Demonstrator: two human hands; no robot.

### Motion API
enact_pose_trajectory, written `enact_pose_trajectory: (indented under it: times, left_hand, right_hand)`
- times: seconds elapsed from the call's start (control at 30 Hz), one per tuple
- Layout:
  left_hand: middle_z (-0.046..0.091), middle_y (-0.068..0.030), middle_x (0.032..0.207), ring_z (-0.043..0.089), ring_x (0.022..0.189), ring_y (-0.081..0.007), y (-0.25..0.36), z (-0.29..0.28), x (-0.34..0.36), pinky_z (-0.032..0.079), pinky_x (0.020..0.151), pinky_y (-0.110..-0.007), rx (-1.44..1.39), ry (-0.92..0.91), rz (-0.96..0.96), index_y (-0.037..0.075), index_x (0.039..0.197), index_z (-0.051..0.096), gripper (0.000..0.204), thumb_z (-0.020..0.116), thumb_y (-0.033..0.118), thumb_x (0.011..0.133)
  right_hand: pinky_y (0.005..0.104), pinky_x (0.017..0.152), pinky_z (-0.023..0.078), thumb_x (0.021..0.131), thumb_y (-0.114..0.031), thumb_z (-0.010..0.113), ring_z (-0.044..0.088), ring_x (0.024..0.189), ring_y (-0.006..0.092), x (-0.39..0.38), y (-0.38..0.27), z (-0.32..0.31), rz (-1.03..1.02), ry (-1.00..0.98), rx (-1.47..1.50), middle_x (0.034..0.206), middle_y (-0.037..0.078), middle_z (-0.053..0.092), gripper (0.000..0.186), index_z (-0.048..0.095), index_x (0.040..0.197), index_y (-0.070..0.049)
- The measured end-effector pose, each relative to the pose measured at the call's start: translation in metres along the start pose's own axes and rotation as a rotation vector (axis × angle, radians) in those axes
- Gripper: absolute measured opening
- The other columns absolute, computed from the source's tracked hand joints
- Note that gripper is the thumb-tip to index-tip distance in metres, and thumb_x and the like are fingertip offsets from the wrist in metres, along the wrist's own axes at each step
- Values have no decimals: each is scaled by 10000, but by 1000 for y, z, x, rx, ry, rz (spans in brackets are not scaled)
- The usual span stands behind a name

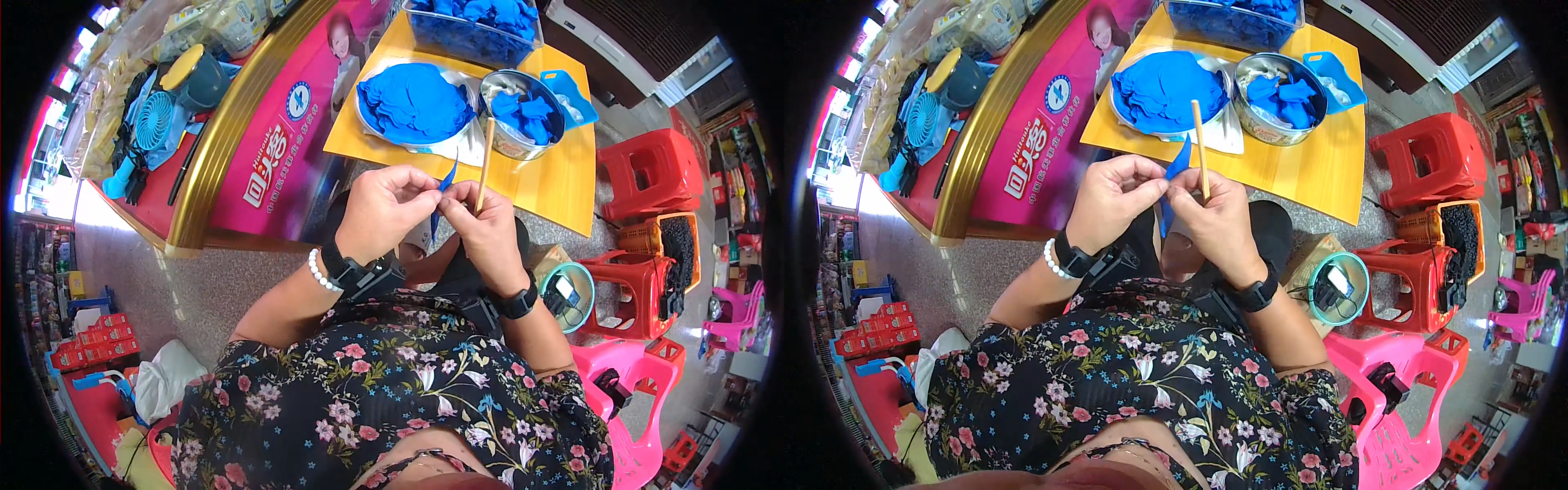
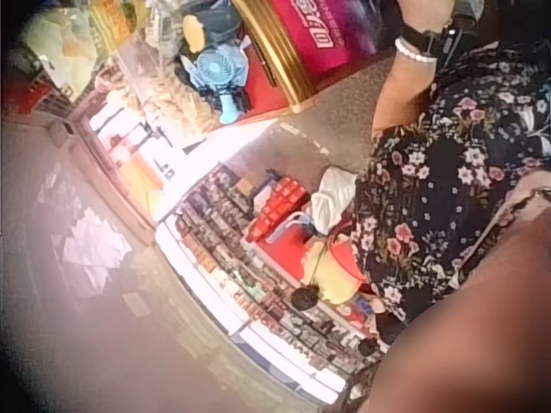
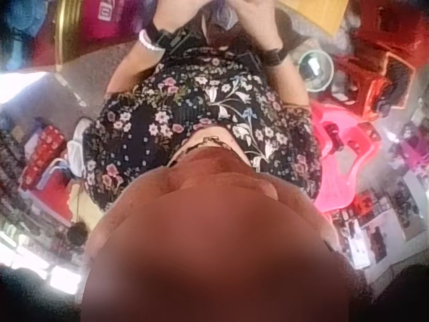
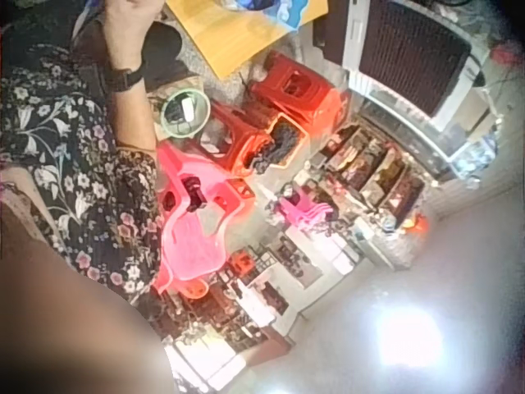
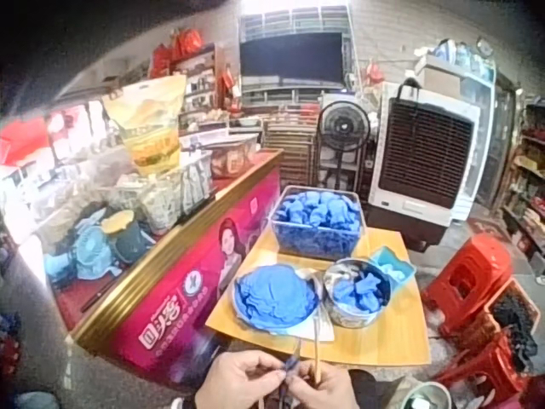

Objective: Use a wooden stick to shape and fold pieces of blue fabric.

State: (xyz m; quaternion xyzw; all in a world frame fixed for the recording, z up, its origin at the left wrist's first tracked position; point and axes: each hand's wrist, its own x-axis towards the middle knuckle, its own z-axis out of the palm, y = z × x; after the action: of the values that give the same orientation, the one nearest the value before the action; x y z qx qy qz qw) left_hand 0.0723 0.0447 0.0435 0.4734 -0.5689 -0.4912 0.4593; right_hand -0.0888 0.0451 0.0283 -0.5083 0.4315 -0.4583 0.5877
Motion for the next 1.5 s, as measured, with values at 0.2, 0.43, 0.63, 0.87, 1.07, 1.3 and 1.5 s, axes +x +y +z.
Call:
enact_pose_trajectory:
  times: [0.2, 0.43, 0.63, 0.87, 1.07, 1.3, 1.5]
  left_hand:
    - [646, -40, 870, 600, 771, -69, -11, 0, 2, 494, 709, -210, -1, 0, -2, -38, 927, 616, 102, 614, -5, 830]
    - [637, -29, 872, 597, 777, -71, -1, 1, 0, 498, 726, -218, -148, -40, -93, -27, 934, 609, 85, 580, 5, 860]
    - [632, -24, 903, 594, 794, -70, -1, -3, -2, 504, 735, -222, -178, -126, -98, -16, 956, 601, 97, 579, 15, 867]
    - [635, -25, 873, 592, 773, -62, 1, -5, -4, 495, 710, -209, -236, -113, -112, -22, 942, 607, 104, 605, 22, 849]
    - [673, -61, 808, 625, 748, -83, -8, -1, -5, 508, 688, -236, 12, 23, 19, -43, 879, 649, 129, 644, 51, 792]
    - [674, -45, 813, 621, 745, -75, -5, -4, -5, 507, 686, -226, -40, 25, 16, -28, 882, 661, 98, 614, 23, 813]
    - [644, -25, 848, 585, 754, -42, -1, -1, -7, 474, 666, -177, 51, 9, 44, -38, 898, 628, 75, 604, -21, 830]
  right_hand:
    - [178, 559, 391, 854, -67, 577, 466, 642, 12, 0, 6, 4, -90, 34, -27, 701, -52, 542, 65, 575, 804, -26]
    - [171, 524, 365, 842, -88, 592, 456, 596, 12, 0, -5, -2, 82, -12, 219, 726, -44, 563, 53, 591, 850, -35]
    - [161, 484, 322, 808, -107, 628, 421, 534, 3, 2, -3, -13, 230, -113, 334, 693, -45, 572, 68, 617, 839, -47]
    - [156, 508, 362, 810, -86, 628, 468, 570, 10, -2, -2, 3, 41, -34, 168, 712, -35, 586, 52, 621, 797, -35]
    - [180, 558, 403, 818, -63, 605, 476, 630, 11, -2, 7, 8, -97, 39, 37, 710, -42, 566, 54, 587, 789, -20]
    - [176, 611, 410, 834, -35, 565, 480, 671, 22, -2, -1, 6, 31, -11, 212, 761, -33, 557, 21, 566, 814, -33]
    - [179, 621, 411, 828, -37, 576, 490, 681, 26, -3, 2, 6, 16, 11, 182, 768, -29, 566, 14, 565, 822, -31]
